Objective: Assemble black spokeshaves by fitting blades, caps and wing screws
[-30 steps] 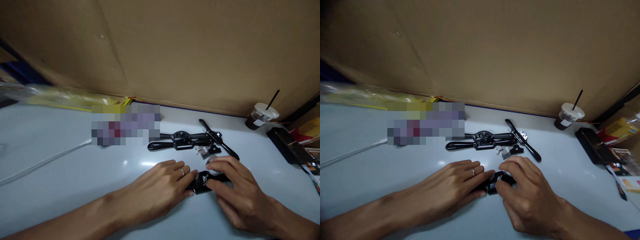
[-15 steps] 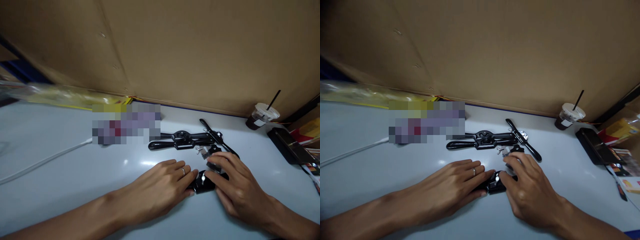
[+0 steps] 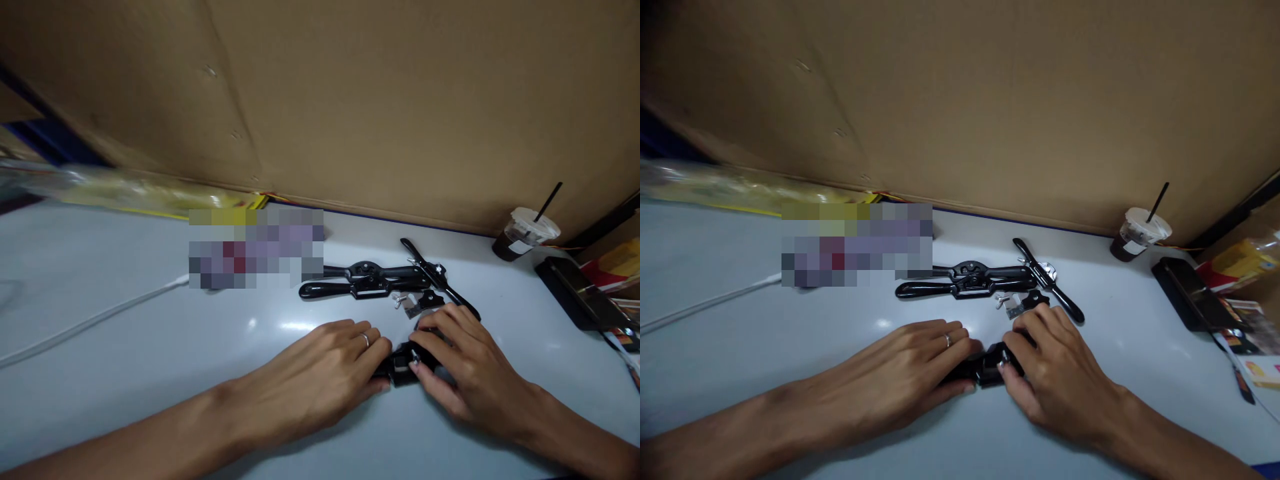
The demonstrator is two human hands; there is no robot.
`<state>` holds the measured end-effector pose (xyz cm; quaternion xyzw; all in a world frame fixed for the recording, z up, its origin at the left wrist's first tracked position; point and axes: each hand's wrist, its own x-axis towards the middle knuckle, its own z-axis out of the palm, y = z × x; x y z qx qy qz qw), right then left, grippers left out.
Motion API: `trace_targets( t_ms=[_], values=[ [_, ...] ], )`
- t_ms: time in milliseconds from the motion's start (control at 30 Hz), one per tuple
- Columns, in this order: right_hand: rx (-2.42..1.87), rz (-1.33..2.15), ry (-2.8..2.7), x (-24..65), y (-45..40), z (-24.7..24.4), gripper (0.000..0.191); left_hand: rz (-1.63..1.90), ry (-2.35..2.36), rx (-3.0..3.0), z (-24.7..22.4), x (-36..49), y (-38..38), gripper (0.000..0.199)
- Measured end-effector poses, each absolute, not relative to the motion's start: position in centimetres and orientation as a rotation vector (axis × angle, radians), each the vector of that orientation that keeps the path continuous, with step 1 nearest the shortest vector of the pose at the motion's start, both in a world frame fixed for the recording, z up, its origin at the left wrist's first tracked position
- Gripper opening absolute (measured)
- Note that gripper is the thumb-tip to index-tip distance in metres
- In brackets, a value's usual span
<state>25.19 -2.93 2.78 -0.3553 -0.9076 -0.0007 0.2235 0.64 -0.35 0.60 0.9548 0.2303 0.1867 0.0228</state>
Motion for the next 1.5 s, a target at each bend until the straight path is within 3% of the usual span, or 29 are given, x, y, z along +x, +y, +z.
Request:
trace_targets(
  t_ms=[367, 600, 800, 900, 1167, 1400, 1500],
  values=[
    [-1.115, 0.148, -2.315, 26.5, -0.7, 2.0, 0.021, 0.546, 0.676, 3.021, 0.5, 0.7, -0.3, 0.014],
    [-1.281, -0.029, -2.111, 29.4, 1.7, 3.4, 0.020, 0.559, 0.666, 3.013, 0.5, 0.7, -0.3, 0.014],
    [-1.072, 0.110, -2.287, 27.1, -0.7, 2.9, 0.015, 0.558, 0.653, 3.014, 0.3, 0.6, -0.3, 0.014],
    [-1.084, 0.192, -2.402, 25.8, -1.8, 2.1, 0.022, 0.527, 0.644, 3.036, 0.2, 0.5, -0.3, 0.012],
    [-1.354, -0.092, -2.065, 29.6, 2.0, 3.1, 0.014, 0.589, 0.644, 3.017, 0.6, 0.6, -0.2, 0.016],
    [-0.720, 0.054, -2.409, 25.6, -2.7, 3.9, 0.026, 0.563, 0.642, 3.040, 0.4, 0.6, -0.3, 0.015],
    [-0.673, 0.034, -2.494, 24.9, -3.5, 3.6, 0.031, 0.564, 0.636, 3.046, 0.3, 0.6, -0.3, 0.016]
  ],
)
